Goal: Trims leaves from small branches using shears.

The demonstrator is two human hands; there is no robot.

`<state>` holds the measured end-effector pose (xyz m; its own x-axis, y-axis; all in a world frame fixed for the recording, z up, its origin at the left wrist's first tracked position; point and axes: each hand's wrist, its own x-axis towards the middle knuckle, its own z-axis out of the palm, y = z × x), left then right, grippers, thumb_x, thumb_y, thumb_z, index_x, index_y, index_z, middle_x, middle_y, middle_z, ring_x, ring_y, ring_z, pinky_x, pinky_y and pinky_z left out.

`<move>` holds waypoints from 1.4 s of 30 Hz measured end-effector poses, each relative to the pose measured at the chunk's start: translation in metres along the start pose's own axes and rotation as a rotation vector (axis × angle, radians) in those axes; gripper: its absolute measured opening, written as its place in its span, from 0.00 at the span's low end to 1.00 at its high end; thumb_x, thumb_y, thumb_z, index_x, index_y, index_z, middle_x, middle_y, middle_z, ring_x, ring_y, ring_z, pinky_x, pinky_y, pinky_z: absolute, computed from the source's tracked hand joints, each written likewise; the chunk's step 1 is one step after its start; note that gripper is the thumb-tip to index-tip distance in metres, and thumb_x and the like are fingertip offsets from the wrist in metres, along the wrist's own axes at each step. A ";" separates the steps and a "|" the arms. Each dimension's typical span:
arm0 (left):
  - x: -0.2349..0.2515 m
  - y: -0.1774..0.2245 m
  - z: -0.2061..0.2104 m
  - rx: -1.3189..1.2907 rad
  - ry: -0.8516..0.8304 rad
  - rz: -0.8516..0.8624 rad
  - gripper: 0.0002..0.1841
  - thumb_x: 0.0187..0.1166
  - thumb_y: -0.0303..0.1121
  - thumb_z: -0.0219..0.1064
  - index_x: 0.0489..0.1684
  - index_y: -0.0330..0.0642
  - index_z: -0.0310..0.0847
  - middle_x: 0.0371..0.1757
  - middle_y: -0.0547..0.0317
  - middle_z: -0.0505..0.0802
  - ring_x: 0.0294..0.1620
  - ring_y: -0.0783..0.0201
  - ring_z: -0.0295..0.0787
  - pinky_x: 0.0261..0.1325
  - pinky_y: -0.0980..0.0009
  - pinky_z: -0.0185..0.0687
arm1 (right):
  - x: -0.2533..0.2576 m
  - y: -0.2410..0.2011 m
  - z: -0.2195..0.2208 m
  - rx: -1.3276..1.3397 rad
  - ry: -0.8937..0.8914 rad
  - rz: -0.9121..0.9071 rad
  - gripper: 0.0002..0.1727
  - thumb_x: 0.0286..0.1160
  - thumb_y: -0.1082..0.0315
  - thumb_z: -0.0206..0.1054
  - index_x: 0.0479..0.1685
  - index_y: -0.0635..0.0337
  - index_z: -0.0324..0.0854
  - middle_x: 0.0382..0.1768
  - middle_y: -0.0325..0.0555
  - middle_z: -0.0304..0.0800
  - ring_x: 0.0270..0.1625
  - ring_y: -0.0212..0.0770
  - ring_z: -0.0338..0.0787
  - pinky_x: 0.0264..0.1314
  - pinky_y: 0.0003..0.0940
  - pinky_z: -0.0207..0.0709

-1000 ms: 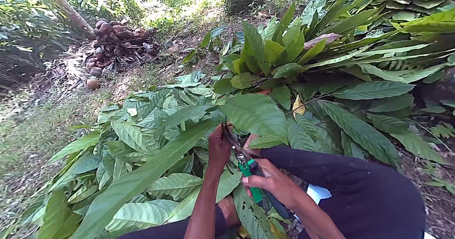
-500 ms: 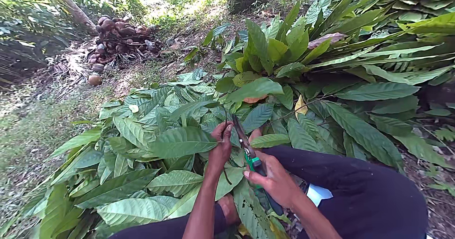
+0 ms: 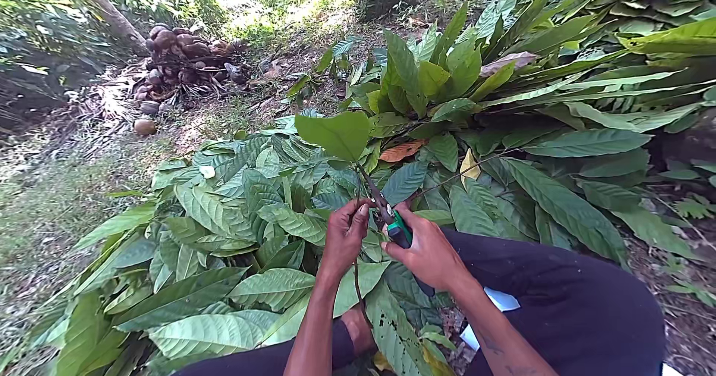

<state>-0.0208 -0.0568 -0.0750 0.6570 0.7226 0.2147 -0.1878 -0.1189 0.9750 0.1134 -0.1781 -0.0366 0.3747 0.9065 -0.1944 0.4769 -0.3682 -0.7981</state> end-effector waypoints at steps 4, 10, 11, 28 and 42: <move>-0.002 0.001 -0.001 -0.021 -0.019 -0.020 0.13 0.89 0.28 0.52 0.51 0.36 0.86 0.21 0.74 0.76 0.17 0.81 0.63 0.20 0.83 0.59 | 0.001 0.002 0.000 -0.035 0.027 -0.009 0.33 0.63 0.48 0.72 0.68 0.56 0.80 0.43 0.44 0.89 0.46 0.43 0.88 0.51 0.49 0.79; -0.003 -0.001 -0.003 0.021 -0.022 -0.022 0.14 0.89 0.28 0.52 0.52 0.35 0.86 0.21 0.75 0.75 0.17 0.81 0.63 0.20 0.83 0.59 | 0.000 0.000 -0.002 -0.087 0.058 0.014 0.34 0.63 0.49 0.73 0.69 0.57 0.80 0.43 0.45 0.90 0.46 0.45 0.88 0.51 0.51 0.79; -0.002 -0.001 -0.004 0.041 -0.020 -0.016 0.14 0.89 0.28 0.52 0.52 0.35 0.86 0.21 0.75 0.75 0.17 0.82 0.63 0.20 0.83 0.59 | 0.000 0.000 -0.003 -0.101 0.065 0.015 0.34 0.63 0.49 0.73 0.69 0.57 0.80 0.43 0.45 0.90 0.46 0.45 0.89 0.51 0.51 0.79; -0.008 -0.003 -0.022 0.555 0.035 0.112 0.13 0.87 0.29 0.56 0.51 0.36 0.90 0.31 0.66 0.87 0.26 0.83 0.73 0.33 0.85 0.70 | 0.004 0.013 -0.005 -0.064 0.046 -0.002 0.25 0.62 0.49 0.73 0.56 0.53 0.87 0.38 0.40 0.91 0.41 0.39 0.89 0.47 0.47 0.80; -0.014 -0.027 -0.023 0.591 0.345 0.174 0.13 0.83 0.25 0.58 0.48 0.30 0.90 0.39 0.54 0.94 0.37 0.76 0.88 0.47 0.80 0.83 | -0.013 0.004 0.021 0.739 -0.499 -0.085 0.13 0.72 0.63 0.64 0.49 0.61 0.80 0.26 0.35 0.88 0.27 0.31 0.89 0.36 0.26 0.85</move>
<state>-0.0415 -0.0479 -0.1053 0.3658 0.8227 0.4352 0.2231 -0.5314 0.8172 0.0937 -0.1868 -0.0489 -0.1101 0.9724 -0.2056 -0.2110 -0.2250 -0.9512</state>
